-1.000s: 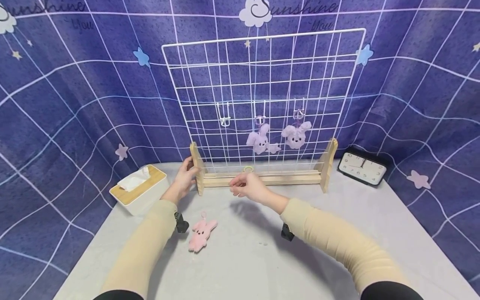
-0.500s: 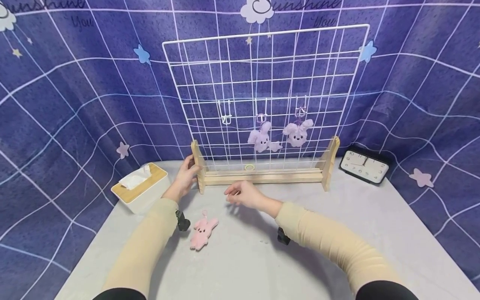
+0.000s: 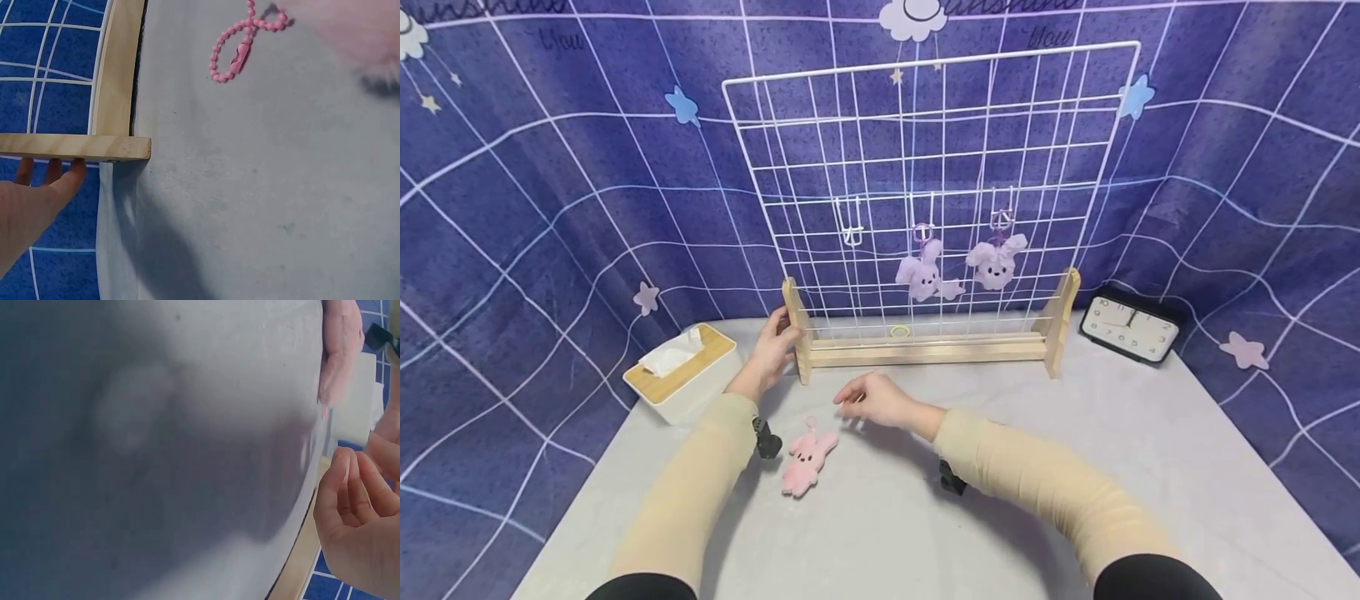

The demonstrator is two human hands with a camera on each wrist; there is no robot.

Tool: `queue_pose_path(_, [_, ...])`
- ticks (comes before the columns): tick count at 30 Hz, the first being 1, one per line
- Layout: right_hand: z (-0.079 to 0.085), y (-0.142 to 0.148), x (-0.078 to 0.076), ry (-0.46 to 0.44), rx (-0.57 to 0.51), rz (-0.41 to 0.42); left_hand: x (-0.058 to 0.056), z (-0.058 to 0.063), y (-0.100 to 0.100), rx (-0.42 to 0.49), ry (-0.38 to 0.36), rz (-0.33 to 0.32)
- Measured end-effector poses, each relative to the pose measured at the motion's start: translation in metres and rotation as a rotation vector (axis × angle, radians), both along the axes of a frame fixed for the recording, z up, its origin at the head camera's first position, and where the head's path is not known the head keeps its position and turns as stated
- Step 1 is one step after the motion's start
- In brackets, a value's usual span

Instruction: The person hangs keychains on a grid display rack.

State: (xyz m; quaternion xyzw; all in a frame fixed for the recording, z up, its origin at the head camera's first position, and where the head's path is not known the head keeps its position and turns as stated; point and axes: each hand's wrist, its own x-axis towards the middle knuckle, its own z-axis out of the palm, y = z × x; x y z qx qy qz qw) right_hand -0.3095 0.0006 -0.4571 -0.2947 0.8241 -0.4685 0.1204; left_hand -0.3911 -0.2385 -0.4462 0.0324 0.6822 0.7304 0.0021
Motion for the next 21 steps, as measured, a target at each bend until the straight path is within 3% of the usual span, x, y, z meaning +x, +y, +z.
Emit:
queue_pose_path(14, [-0.011,-0.027,-0.008,-0.063,0.125,0.013,0.000,0.002,0.000,0.005,-0.024,-0.002])
queue_pose_path(21, [-0.008,-0.039,-0.012,-0.058,0.157,0.020,0.015,0.024,0.004,0.032,-0.040,-0.033])
